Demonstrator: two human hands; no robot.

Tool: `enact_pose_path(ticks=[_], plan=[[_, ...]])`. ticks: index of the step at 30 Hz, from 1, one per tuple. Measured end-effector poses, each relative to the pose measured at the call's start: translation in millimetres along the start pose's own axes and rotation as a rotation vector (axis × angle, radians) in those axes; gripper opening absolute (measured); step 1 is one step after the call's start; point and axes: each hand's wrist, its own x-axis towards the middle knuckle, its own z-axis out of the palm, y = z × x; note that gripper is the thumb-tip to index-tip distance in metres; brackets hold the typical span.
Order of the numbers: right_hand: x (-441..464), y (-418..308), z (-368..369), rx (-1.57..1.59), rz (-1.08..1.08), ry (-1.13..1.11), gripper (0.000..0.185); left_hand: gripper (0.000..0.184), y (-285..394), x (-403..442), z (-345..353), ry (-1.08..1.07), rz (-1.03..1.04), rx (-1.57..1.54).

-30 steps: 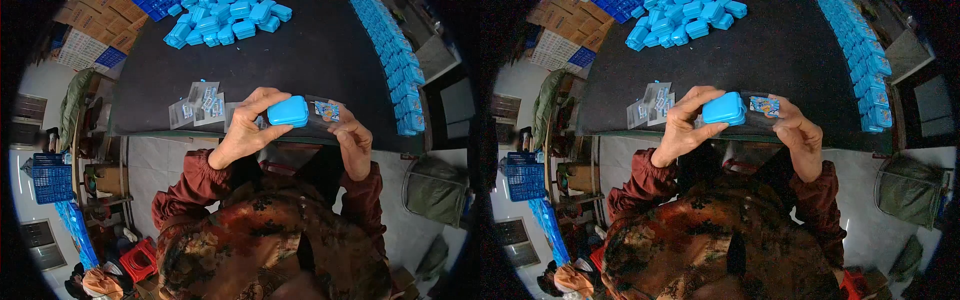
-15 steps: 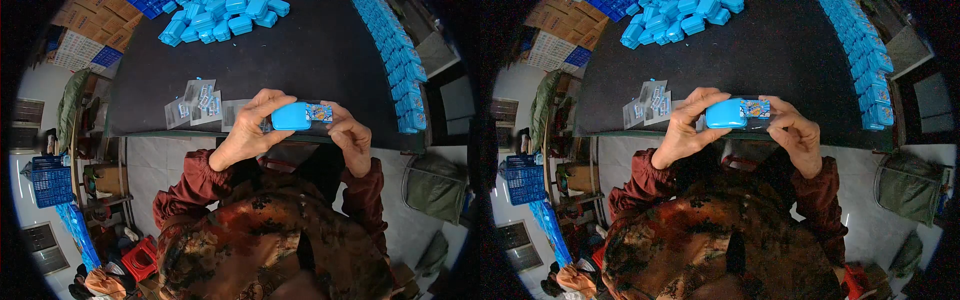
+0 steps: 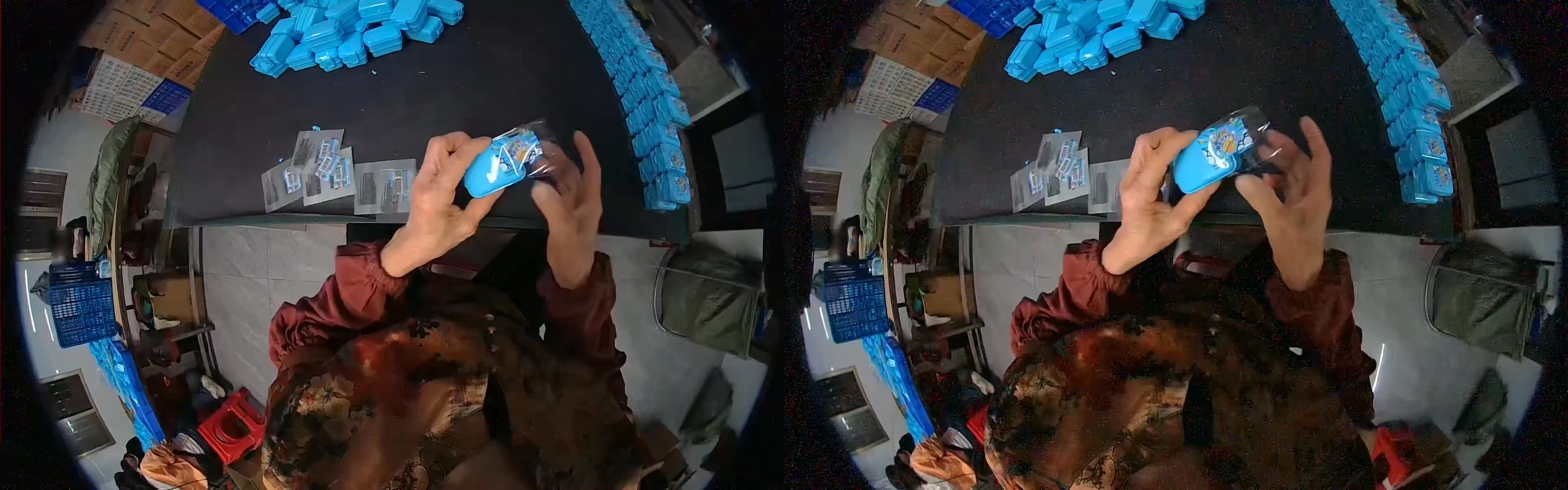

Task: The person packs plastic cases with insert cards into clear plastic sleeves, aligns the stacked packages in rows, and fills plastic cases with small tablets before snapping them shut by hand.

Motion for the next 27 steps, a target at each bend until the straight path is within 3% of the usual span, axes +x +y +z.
enact_pose_path(ticks=[2, 5, 7, 13, 17, 18, 19, 21, 25, 27], plan=[[7, 2, 12, 0.158, 0.085, 0.003, 0.089, 0.055, -4, -4, 16, 0.059, 0.047, 0.042], [16, 18, 8, -0.013, -0.017, -0.008, 0.089, 0.059, -12, -1, 14, -0.05, -0.014, -0.022], [22, 24, -7, -0.353, -0.194, -0.011, 0.09, 0.06, -16, 5, 3, -0.172, -0.106, -0.089], [30, 49, -15, -0.644, -0.293, -0.117, 0.091, 0.064, -38, 18, 9, -0.274, -0.159, -0.139], [33, 58, -20, -0.581, -0.198, -0.178, 0.09, 0.064, -52, 17, 22, -0.396, -0.234, -0.225], [30, 57, -18, -0.74, -0.19, -0.168, 0.089, 0.062, -54, 16, 23, -0.401, -0.251, -0.196], [28, 57, -17, -0.899, -0.18, -0.161, 0.088, 0.062, -56, 17, 24, -0.403, -0.252, -0.199], [28, 57, -17, -0.87, -0.157, -0.175, 0.088, 0.062, -59, 17, 24, -0.386, -0.116, -0.076], [27, 50, -17, -0.816, -0.201, -0.207, 0.093, 0.053, -57, 18, 24, -0.328, -0.062, 0.04], [23, 44, -16, -0.745, -0.281, -0.194, 0.095, 0.04, -47, 19, 21, -0.307, -0.507, -0.389]])
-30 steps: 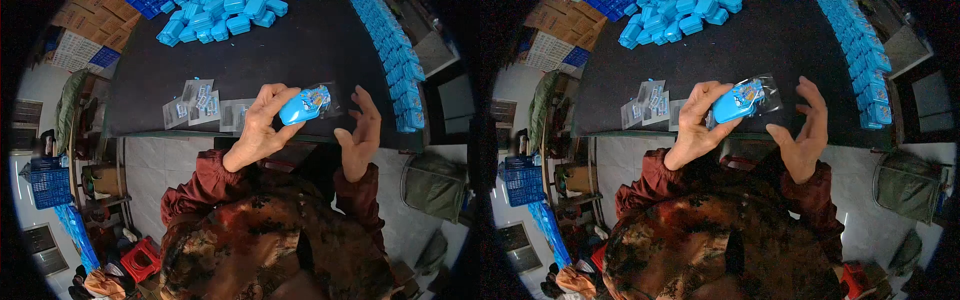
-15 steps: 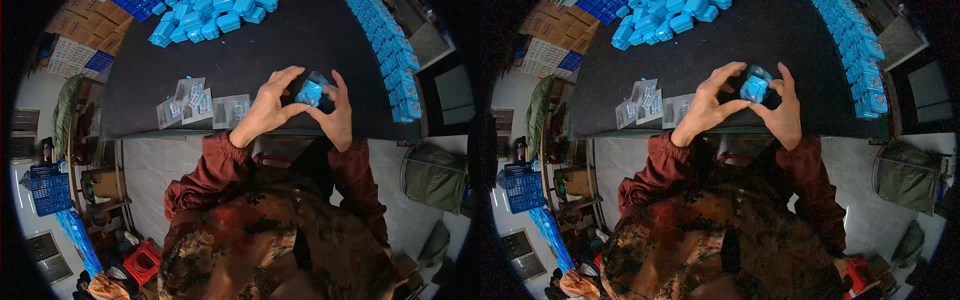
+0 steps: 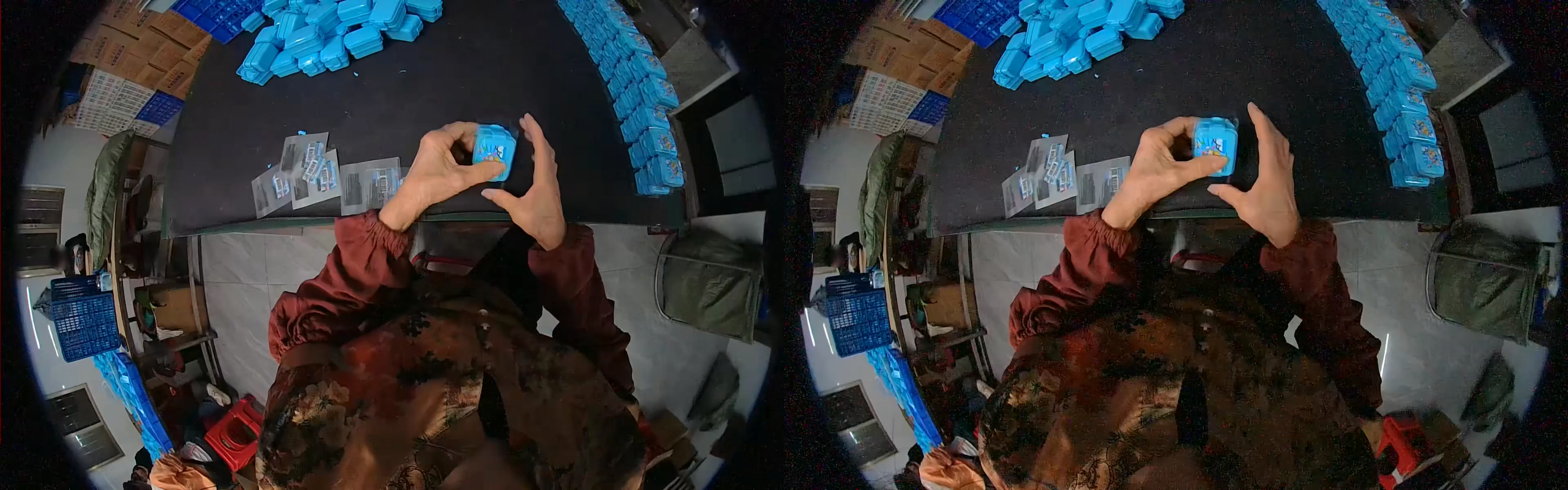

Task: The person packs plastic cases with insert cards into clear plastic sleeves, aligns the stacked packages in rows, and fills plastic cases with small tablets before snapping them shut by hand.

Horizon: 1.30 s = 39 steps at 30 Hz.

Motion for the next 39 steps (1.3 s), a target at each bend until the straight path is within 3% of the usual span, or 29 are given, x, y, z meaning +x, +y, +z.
enact_pose_path(ticks=[3, 7, 13, 15, 22, 28, 33, 39], plan=[[-2, -15, -11, 0.013, -0.158, 0.045, 0.098, 0.029, 21, -11, 2, -0.011, -0.106, -0.142], [1, -30, -27, -0.157, -0.34, -0.029, 0.098, 0.029, 29, -16, 4, -0.036, -0.17, -0.145], [0, -29, -29, -0.113, -0.34, -0.046, 0.087, 0.029, 34, -25, 15, -0.077, -0.217, -0.254], [-2, -30, -28, -0.123, -0.354, -0.028, 0.084, 0.027, 39, -26, 22, -0.03, -0.22, -0.697], [-5, -36, -27, -0.065, -0.38, 0.095, 0.082, 0.028, 42, -29, 18, -0.067, -0.206, -0.699], [-6, -46, -28, -0.18, -0.296, 0.109, 0.085, 0.033, 48, -32, 28, 0.078, -0.229, -0.713], [-4, -44, -21, -0.178, -0.273, 0.089, 0.084, 0.048, 41, -33, 42, 0.19, -0.155, -0.536], [-7, -40, -15, -0.186, -0.294, 0.154, 0.078, 0.048, 45, -28, 46, 0.305, -0.167, -0.428]])
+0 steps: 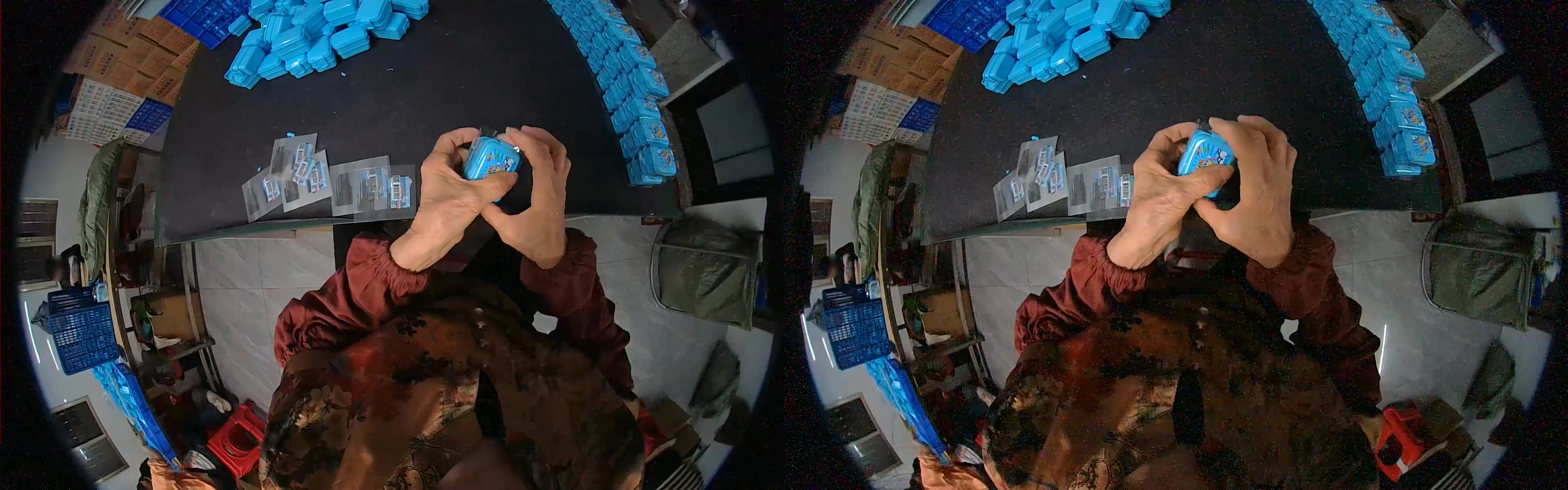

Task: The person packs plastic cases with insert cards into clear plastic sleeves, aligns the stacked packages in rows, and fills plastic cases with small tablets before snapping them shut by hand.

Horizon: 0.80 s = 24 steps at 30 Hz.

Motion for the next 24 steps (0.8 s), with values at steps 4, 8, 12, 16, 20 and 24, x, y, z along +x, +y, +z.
enact_pose_path(ticks=[4, 8, 12, 16, 20, 24], plan=[[-1, 0, -3, -0.063, -0.002, 0.009, 0.075, 0.048, 0, 2, -5, -0.069, -0.039, -0.015], [-2, 6, -2, -0.035, -0.004, 0.053, 0.075, 0.043, 4, 6, -18, -0.141, -0.185, -0.217], [0, -4, -6, -0.055, 0.027, 0.005, 0.078, 0.037, 5, 6, -29, -0.231, -0.222, -0.177], [3, -9, -8, -0.081, 0.029, -0.017, 0.08, 0.036, 8, 3, -28, -0.273, -0.17, -0.167], [3, -11, -8, -0.099, 0.027, -0.058, 0.079, 0.036, 2, -3, -19, -0.208, -0.123, -0.176], [0, -13, -4, -0.09, 0.051, -0.023, 0.077, 0.038, 0, -6, -12, -0.112, -0.037, -0.071]])
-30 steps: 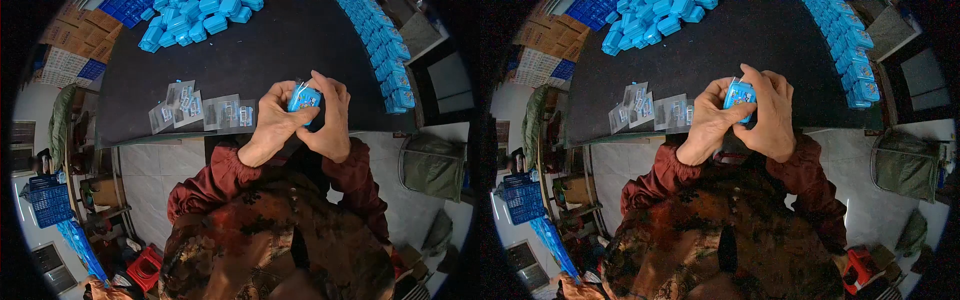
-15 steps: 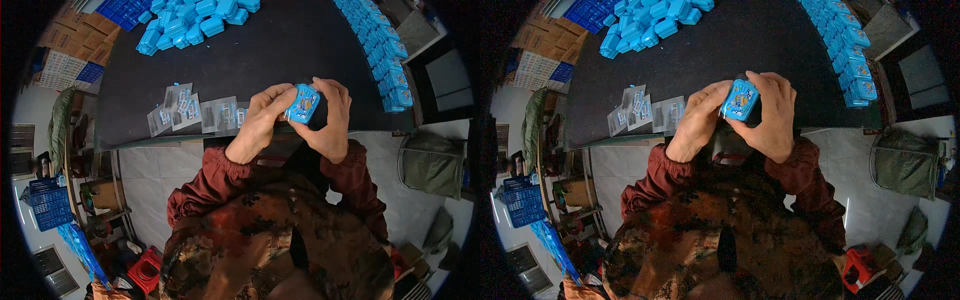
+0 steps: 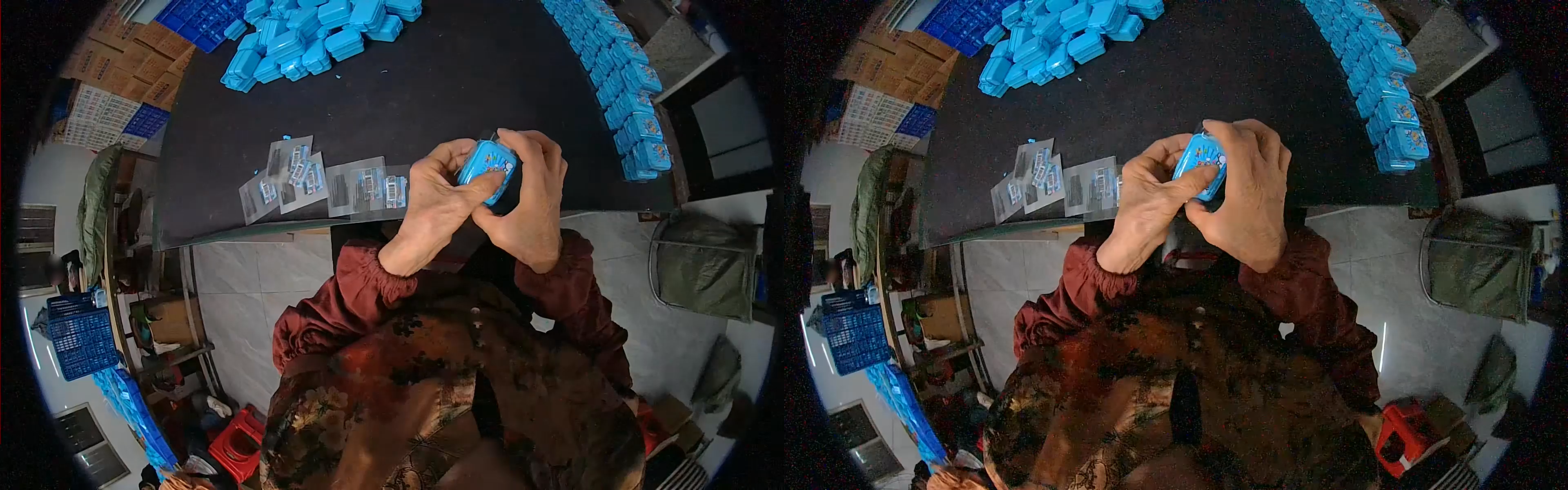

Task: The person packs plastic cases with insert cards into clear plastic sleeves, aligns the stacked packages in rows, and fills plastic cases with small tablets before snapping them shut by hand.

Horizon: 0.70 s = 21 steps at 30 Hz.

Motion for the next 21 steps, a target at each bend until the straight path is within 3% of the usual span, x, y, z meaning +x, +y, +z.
enact_pose_path(ticks=[8, 11, 17, 21], plan=[[-5, 11, -1, 0.011, 0.01, 0.06, 0.074, 0.041, -1, 6, 2, -0.006, -0.105, -0.158], [-9, 19, 1, -0.062, -0.115, 0.069, 0.071, 0.041, -1, 4, 3, -0.01, -0.106, -0.19], [-3, 25, -29, -0.036, -0.035, 0.109, 0.063, 0.045, -1, 12, 10, -0.157, -0.188, -0.274], [21, 66, -78, -0.167, 0.131, 0.326, 0.052, 0.038, -1, 15, 3, -0.198, -0.176, -0.207]])
